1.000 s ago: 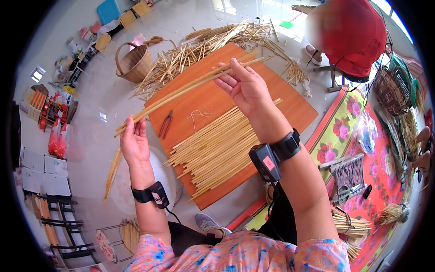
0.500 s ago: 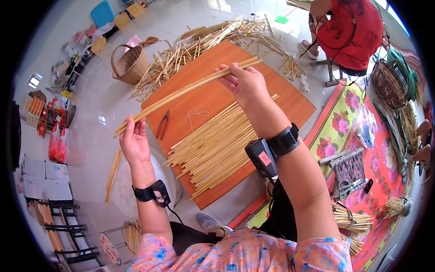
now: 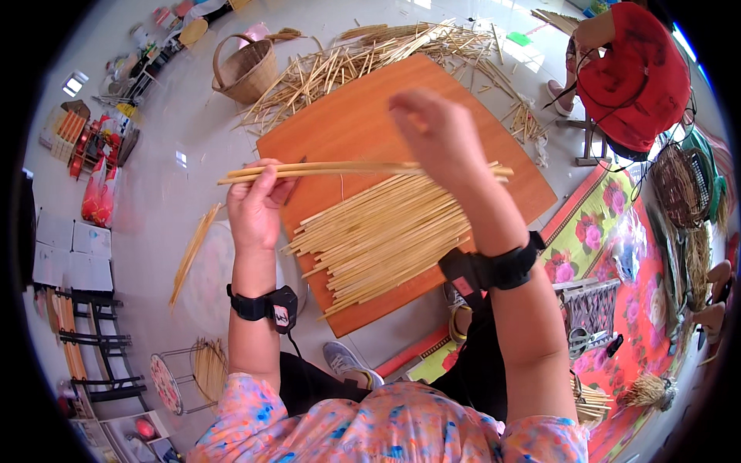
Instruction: The person takes long bamboo strips from a pile on the floor and places them on a table, using pliers to trim them and tying them together with string to form a bundle.
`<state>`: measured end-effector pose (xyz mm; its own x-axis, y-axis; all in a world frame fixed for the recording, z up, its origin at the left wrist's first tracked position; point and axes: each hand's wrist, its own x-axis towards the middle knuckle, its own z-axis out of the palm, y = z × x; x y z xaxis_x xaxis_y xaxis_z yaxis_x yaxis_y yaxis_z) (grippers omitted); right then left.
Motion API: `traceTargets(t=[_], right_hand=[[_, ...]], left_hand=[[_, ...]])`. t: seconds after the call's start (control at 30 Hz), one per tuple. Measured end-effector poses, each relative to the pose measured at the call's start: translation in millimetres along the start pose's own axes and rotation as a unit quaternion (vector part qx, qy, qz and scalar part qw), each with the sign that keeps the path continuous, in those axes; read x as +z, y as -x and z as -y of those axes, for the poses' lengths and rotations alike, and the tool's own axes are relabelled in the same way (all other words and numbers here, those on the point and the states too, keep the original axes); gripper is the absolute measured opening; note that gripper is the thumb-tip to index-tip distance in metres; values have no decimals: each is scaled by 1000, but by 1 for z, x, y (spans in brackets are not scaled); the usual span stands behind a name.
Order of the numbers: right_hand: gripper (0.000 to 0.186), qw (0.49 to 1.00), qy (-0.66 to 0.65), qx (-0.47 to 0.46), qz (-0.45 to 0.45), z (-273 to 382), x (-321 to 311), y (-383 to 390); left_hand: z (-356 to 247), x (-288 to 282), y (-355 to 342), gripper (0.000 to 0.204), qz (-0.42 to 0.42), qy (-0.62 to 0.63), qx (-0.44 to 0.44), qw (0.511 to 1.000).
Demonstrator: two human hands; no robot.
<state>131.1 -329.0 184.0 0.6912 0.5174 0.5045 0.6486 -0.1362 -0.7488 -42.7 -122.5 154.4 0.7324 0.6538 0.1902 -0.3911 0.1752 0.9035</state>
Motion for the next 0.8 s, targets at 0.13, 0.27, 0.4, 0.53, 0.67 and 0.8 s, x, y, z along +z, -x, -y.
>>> traceTargets(t=[0.13,0.27,0.4,0.53,0.67,0.8], right_hand=[[21,979,4,43,199,25,22,16],[20,946,-9,93,309,28,23,17],[20,933,-26,132,334,25,27,18],[20,927,-23,165,335,23,32,19],[20,933,-11,152,326,19,42,21],[20,946,10,131,297,10,51,25]], left_hand=[[8,13,8,11,50,1,-42,998],[10,17,9,11,72,3,-50,996],[13,13,6,11,78,7,-61,995],[20,7,2,11,78,17,-63,995],[25,0,-1,11,70,26,-80,994],[35,-5,-8,10,77,41,-100,991]])
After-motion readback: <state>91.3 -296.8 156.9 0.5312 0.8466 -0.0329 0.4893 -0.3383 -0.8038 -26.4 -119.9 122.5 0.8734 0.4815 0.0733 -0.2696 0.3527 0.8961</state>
